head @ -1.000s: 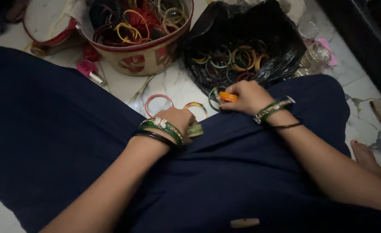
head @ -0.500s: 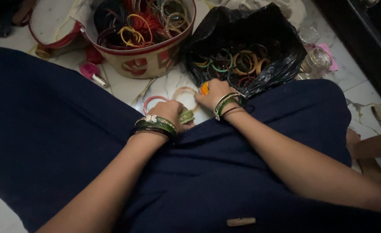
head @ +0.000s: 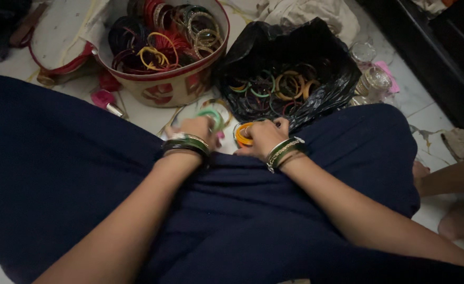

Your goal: The person sits on the floor and sorts colorful bangles from a black plastic bag into a white bucket. They pick up bangles, separate them by hand, and place them into the bucket.

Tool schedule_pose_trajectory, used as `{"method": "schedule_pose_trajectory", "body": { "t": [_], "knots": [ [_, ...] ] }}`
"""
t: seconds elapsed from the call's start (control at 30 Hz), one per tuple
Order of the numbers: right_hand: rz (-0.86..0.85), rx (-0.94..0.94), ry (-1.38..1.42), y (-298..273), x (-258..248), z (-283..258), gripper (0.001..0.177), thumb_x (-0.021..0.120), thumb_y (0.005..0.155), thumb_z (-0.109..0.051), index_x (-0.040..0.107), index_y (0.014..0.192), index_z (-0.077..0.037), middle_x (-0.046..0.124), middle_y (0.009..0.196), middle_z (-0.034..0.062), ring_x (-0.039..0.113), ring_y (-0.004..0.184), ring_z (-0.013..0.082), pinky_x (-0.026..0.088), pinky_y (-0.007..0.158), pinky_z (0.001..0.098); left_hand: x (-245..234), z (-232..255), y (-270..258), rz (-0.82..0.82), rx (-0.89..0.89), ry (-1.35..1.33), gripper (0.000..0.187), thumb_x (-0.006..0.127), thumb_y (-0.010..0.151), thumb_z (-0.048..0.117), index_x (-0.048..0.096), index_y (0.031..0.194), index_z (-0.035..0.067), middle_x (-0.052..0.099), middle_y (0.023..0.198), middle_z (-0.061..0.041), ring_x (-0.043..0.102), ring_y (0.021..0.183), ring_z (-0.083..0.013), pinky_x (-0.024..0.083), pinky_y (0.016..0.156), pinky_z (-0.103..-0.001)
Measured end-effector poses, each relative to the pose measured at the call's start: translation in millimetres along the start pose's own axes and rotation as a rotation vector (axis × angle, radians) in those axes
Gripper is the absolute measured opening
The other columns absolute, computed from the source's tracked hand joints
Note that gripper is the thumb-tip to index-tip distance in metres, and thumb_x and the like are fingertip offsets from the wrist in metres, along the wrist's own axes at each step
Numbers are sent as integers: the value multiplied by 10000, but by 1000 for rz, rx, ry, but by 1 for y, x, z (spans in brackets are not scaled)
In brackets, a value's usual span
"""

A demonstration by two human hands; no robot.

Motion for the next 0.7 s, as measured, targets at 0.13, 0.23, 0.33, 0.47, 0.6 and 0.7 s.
{"method": "schedule_pose_trajectory", "body": {
  "t": [0.13,0.23,0.33,0.47,0.6,0.7],
  "knots": [
    [-8,12,145,-3,-11,1,459,819,755,-526,790,1075,-198,768,967,65,712,949,222,415,977,460,15,8,-7,-97,78,230,344,728,894,403,748,1142,166,741,1111,-176,695,1077,-384,333,1052,-566],
    [259,-4,462,6,-34,38,288,779,855,-400,808,1038,-179,789,984,60,766,885,202,592,847,351,20,5,-3,-62,103,244,291,715,877,320,757,1112,153,739,1108,-181,698,1073,-380,310,1051,-564],
    [538,76,578,37,-46,105,233,716,894,-292,783,1068,-153,779,1020,64,756,948,201,585,875,348,27,6,3,-54,125,231,227,632,901,183,769,1075,131,742,1102,-191,713,1066,-351,261,1075,-575],
    [639,508,99,62,-30,212,594,901,727,-340,681,1176,-19,573,1220,302,570,1131,422,478,977,441,28,10,12,-13,149,213,263,540,930,95,764,1067,110,733,1111,-202,714,1052,-352,262,1040,-569],
    [736,719,419,62,-4,268,938,943,658,-436,484,1264,114,483,1296,316,543,1153,420,490,958,395,29,6,22,21,141,212,291,536,902,26,752,1081,101,734,1117,-181,709,1062,-340,264,1028,-573],
    [684,880,499,65,8,275,888,923,658,-461,500,1246,52,496,1328,255,517,1213,395,474,961,399,33,3,24,-3,104,238,300,533,913,35,751,1104,114,733,1118,-188,708,1068,-340,275,1016,-577]
  ]
}}
Point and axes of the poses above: each hand's wrist, its own y-axis towards the middle knuckle, its own x-axis out of the palm, z = x × y, the point moved 7 cm from there along y, towards the middle knuckle
